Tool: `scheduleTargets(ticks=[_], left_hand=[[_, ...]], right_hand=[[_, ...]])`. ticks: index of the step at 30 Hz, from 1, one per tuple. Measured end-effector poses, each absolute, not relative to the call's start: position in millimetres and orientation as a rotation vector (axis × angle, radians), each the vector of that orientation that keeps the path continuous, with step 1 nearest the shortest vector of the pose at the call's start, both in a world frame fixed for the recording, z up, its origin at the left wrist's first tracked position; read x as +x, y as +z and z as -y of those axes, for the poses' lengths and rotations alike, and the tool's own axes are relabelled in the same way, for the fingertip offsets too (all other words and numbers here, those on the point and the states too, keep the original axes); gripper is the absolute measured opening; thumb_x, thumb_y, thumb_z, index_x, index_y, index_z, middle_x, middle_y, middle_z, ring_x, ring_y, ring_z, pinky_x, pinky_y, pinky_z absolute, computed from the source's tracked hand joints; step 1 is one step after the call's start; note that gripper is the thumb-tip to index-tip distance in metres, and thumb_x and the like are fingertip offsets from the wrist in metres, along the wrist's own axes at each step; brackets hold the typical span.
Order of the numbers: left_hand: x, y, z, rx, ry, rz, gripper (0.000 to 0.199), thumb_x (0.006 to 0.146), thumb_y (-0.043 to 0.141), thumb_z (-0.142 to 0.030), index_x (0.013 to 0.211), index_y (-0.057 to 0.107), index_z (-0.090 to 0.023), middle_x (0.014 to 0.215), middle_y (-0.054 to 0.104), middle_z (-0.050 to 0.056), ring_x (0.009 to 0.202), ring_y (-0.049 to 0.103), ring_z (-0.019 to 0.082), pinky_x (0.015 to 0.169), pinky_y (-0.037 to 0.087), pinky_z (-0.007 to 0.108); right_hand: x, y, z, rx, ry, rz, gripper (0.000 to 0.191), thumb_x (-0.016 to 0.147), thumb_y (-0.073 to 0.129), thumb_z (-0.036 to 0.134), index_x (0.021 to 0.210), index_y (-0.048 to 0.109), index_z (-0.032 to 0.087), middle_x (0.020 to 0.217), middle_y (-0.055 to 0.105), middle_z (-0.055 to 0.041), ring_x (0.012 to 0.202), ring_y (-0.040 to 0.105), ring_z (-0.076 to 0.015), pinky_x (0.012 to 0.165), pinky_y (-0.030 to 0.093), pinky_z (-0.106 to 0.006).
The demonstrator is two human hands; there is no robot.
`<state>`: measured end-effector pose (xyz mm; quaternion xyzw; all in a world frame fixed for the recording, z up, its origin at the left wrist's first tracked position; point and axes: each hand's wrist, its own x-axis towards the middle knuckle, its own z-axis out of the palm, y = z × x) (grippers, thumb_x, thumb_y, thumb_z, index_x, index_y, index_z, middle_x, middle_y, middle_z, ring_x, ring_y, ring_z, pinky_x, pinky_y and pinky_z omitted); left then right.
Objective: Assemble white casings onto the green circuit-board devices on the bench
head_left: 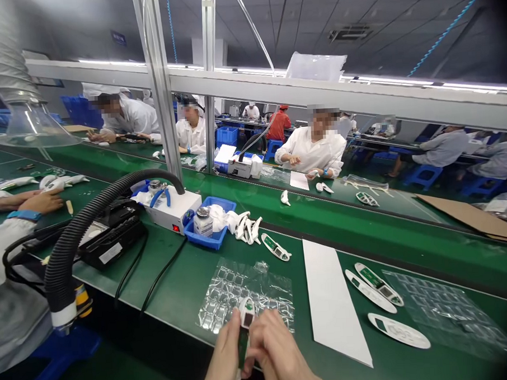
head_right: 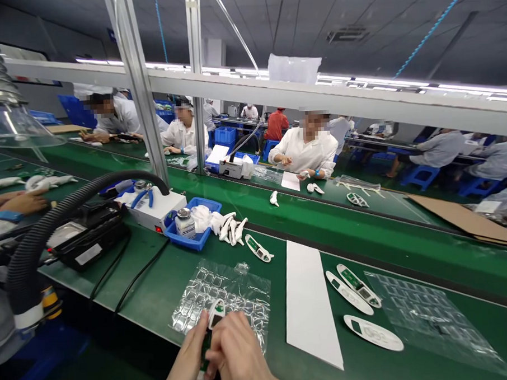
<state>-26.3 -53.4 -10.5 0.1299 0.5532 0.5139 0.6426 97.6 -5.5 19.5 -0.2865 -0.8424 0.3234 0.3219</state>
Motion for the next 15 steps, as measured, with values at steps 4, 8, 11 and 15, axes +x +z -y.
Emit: scheduleTargets(ticks=[4,8,11,15], left_hand=[[-35.8,-4.3,50.7,0.234,1.221,-1.079,0.060,0.073,0.050,-0.075,0.071,0.055,-0.015,0.051,0.058,0.000,0.037,0.041,0.005,0.038,0.025,0.017],[-38.7,-0.5,50.3,0.196,1.233,-1.083,0.064,0.070,0.049,-0.078,0.068,0.057,-0.014,0.049,0.057,0.000,0.034,0.039,0.004,0.036,0.021,0.016],[-38.9,-2.8,49.9,0.225,1.241,-1.084,0.064,0.071,0.049,-0.077,0.069,0.057,-0.013,0.051,0.056,0.000,0.036,0.040,0.004,0.037,0.022,0.016],[-39.8,-9.9,49.9,0.344,1.237,-1.162,0.064,0.072,0.046,-0.078,0.073,0.057,-0.015,0.053,0.056,-0.001,0.037,0.040,0.006,0.038,0.022,0.018]], right_hand=[[86.3,28.3,-22.6,-0.900,1.112,2.029,0.012,0.092,0.045,0.015,0.083,0.049,0.022,0.082,0.051,-0.0011,0.075,0.048,-0.0178,0.069,0.039,-0.031],[78.2,26.2,-35.1,-0.854,1.268,2.076,0.013,0.084,0.056,0.010,0.085,0.054,0.022,0.087,0.050,0.0008,0.083,0.048,-0.0167,0.076,0.039,-0.029],[75.4,20.1,-29.1,-0.835,1.245,2.118,0.012,0.086,0.055,0.011,0.085,0.053,0.023,0.090,0.050,0.0008,0.085,0.048,-0.0168,0.078,0.037,-0.029],[75.6,17.0,-24.6,-0.830,1.202,2.145,0.012,0.090,0.050,0.013,0.084,0.049,0.023,0.089,0.050,0.0009,0.083,0.049,-0.0163,0.080,0.036,-0.031]])
